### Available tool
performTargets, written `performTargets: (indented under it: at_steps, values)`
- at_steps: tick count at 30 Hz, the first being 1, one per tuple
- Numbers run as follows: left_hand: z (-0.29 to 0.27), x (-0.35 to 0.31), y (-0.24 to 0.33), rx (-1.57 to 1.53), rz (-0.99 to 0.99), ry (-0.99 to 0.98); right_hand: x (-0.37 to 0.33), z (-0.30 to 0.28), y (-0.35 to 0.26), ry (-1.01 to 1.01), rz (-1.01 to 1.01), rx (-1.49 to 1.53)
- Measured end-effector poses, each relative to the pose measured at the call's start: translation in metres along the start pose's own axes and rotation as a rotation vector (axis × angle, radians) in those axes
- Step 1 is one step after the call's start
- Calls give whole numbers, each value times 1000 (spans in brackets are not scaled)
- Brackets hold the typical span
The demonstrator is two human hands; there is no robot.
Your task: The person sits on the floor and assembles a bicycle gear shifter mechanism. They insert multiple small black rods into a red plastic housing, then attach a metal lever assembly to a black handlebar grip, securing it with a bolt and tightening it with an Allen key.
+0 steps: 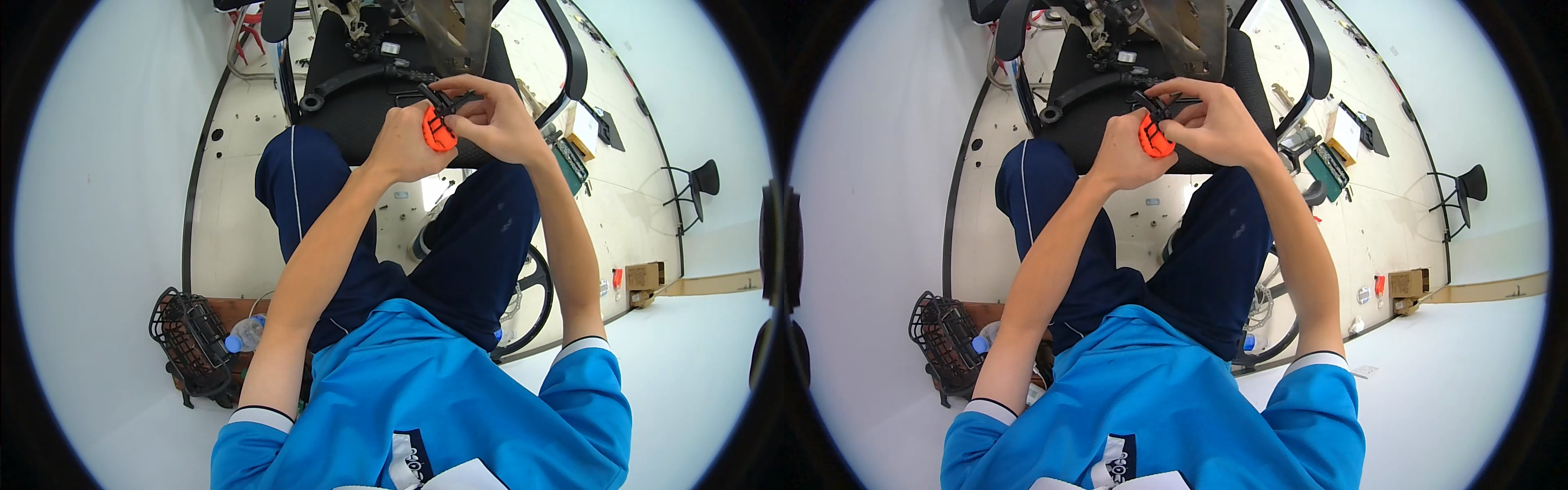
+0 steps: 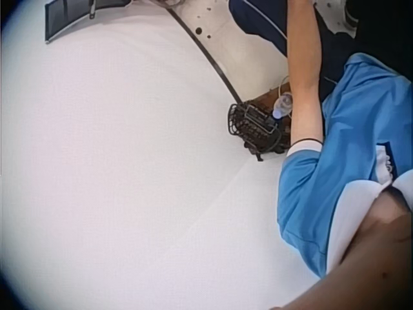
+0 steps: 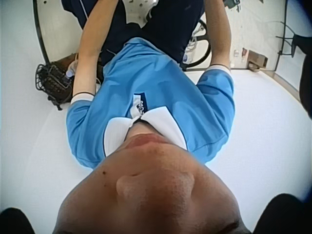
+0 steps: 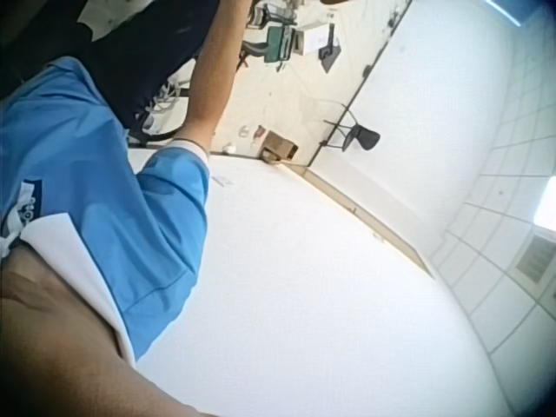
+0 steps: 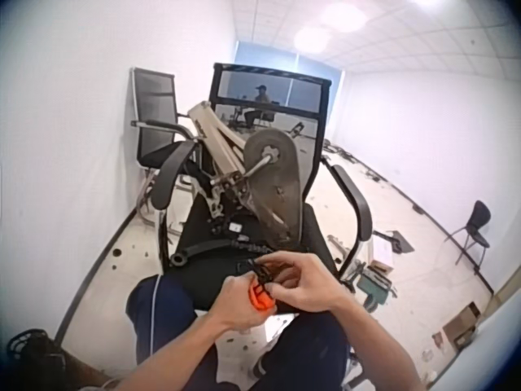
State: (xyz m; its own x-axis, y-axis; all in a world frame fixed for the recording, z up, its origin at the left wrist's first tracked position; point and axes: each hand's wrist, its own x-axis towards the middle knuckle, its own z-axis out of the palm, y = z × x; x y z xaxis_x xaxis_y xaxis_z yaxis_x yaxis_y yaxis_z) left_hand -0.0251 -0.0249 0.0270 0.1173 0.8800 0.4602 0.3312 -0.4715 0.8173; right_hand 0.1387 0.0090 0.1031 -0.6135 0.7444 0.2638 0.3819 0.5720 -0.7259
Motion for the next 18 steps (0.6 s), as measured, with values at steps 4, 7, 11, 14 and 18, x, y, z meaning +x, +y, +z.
performTargets:
  at_steps: [4, 7, 11, 14, 18]
  values:
    - [4, -1, -10, 77, 56, 75, -3, 11, 5, 71, 13, 76]
    - [2, -3, -11, 133, 76, 77, -4, 15, 10, 64, -21, 118]
    - [5, -4, -14, 136, 224, 66, 0, -4, 17, -25, 11, 330]
    - [4, -6, -16, 183, 264, 20, 2, -3, 12, -82, 44, 238]
    - [5, -5, -14, 163, 293, 40, -4, 3, 17, -41, 118, 447]
